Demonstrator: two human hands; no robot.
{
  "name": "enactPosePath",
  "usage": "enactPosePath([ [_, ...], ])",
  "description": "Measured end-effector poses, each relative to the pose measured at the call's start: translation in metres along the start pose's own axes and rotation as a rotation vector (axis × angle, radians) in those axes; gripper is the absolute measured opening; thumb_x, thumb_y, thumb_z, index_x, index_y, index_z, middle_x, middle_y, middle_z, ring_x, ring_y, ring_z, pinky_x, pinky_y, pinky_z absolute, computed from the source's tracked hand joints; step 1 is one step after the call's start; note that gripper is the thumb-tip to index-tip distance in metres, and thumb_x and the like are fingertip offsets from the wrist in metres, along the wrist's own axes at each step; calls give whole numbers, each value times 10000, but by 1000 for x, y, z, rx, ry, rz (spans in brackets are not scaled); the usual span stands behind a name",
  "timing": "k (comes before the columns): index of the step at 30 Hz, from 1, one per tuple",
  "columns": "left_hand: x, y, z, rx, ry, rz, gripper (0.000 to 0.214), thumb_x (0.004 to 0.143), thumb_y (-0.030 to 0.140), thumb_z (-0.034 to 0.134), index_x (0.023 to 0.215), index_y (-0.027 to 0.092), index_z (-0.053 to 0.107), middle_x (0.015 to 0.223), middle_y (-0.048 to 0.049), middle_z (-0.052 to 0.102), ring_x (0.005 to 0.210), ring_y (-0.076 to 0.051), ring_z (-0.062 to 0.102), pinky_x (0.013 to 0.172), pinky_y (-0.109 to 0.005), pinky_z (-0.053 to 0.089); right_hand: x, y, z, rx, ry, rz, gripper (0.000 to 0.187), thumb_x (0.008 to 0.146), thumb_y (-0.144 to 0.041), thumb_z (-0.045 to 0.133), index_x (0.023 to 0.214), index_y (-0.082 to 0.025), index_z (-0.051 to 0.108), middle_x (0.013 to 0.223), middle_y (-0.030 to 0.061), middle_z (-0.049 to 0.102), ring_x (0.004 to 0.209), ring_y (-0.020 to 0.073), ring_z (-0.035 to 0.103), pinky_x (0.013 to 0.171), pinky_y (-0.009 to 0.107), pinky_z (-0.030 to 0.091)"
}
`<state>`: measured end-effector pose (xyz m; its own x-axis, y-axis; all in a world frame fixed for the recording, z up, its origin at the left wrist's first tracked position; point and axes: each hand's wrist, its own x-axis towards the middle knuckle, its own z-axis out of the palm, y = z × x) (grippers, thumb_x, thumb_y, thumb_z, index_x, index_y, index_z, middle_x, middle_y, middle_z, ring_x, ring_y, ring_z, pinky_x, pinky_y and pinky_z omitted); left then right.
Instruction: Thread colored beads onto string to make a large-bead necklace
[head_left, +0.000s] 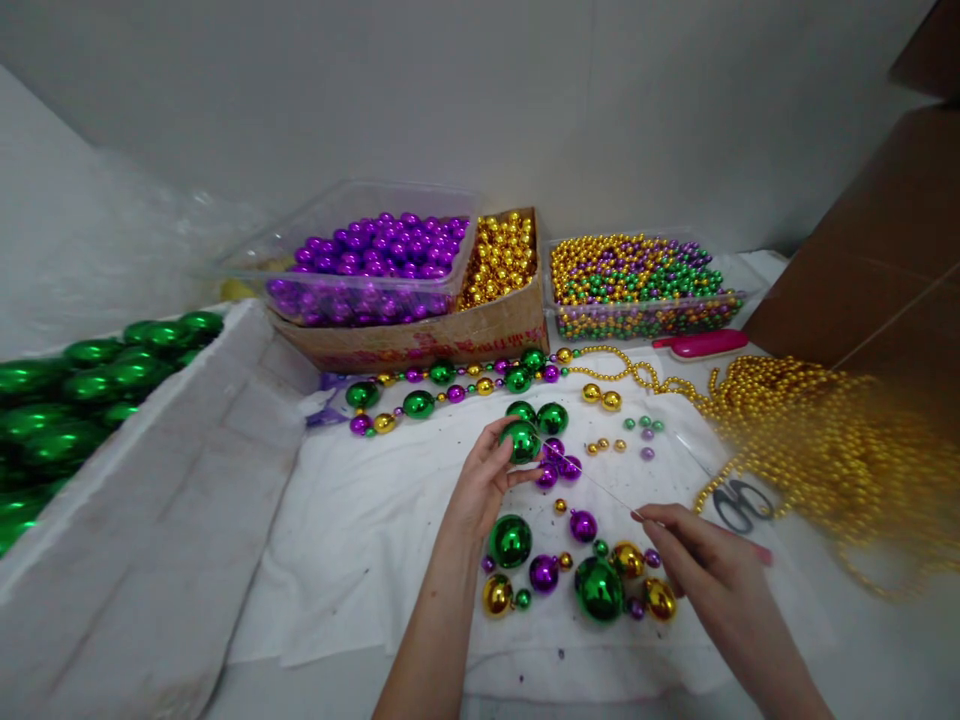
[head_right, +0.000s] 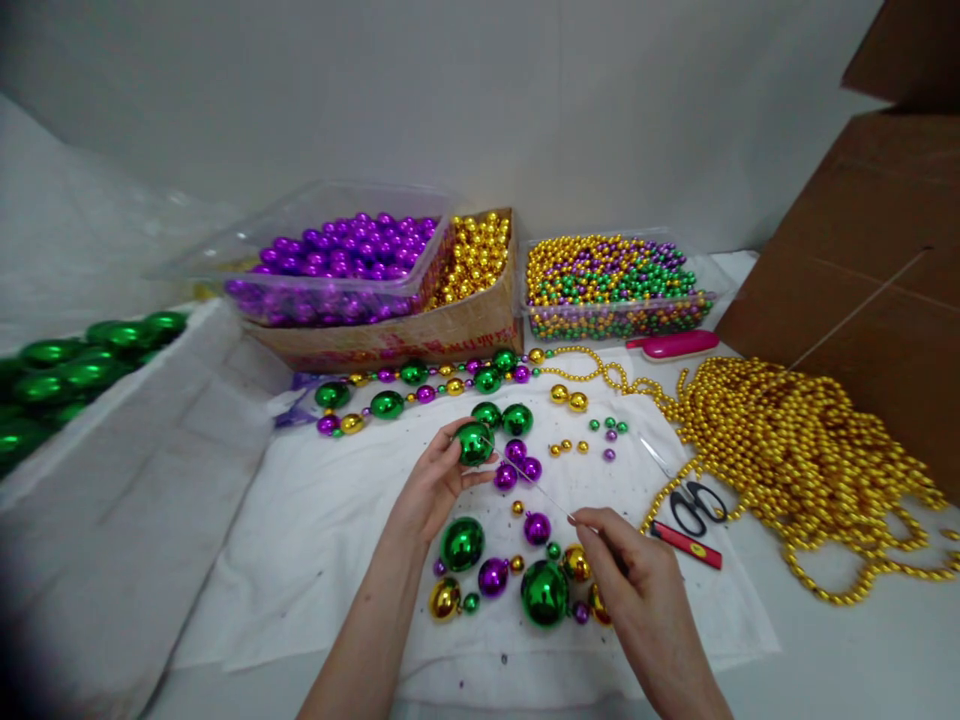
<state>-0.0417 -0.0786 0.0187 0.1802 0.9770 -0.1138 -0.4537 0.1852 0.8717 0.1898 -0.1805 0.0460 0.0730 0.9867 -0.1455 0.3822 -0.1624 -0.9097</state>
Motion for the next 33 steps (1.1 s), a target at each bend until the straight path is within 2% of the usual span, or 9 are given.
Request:
enactPosePath([
  [5, -1, 2, 0, -61, -18, 9, 385, 828, 252, 602, 1207, 239, 531, 1040, -54, 608, 897, -204, 633, 779, -389, 561, 0, -2, -1, -18, -37, -21, 372, 882, -477, 459, 999, -181, 651, 900, 44, 686, 774, 185, 609, 580, 241, 445],
  [10, 0, -1, -1, -77, 1, -3, 334, 829, 248, 601, 1161, 225, 570, 1083, -57, 600, 904, -186, 616, 769, -361, 560, -2, -5, -2, -12, -38, -23, 387, 889, -472, 437, 1011, -174, 652, 996, 69, 695, 901, 220, 636, 546, 229, 456],
  [14, 0, -3, -1, -68, 20, -3, 294, 818, 247, 618, 1108, 210, 593, 1101, -56, 598, 887, -171, 615, 752, -337, 559, -4, -5, -3, -37, -37, -30, 390, 891, -469, 437, 1008, -173, 662, 962, 67, 702, 857, 212, 646, 535, 223, 455],
  [19, 0, -2, 0, -66, 28, 4, 305, 809, 256, 632, 1108, 210, 589, 1099, -55, 605, 898, -169, 615, 780, -342, 550, -6, -4, -4, -90, -11, -69, 377, 896, -448, 438, 1000, -172, 674, 791, 38, 692, 620, 163, 606, 507, 226, 443],
  [25, 0, -3, 0, -48, 56, 8, 330, 790, 263, 654, 1109, 210, 586, 1061, -56, 609, 923, -186, 607, 782, -355, 547, -7, -3, -5, -98, -5, -66, 361, 890, -438, 450, 987, -178, 681, 701, 12, 664, 543, 140, 561, 483, 221, 421],
  [33, 0, -5, 1, -25, 29, 28, 350, 781, 242, 658, 1121, 218, 580, 1058, -46, 593, 900, -172, 585, 762, -329, 543, -4, -3, 1, -50, -46, -31, 389, 890, -467, 442, 1006, -165, 657, 782, 39, 678, 681, 177, 614, 529, 227, 436],
])
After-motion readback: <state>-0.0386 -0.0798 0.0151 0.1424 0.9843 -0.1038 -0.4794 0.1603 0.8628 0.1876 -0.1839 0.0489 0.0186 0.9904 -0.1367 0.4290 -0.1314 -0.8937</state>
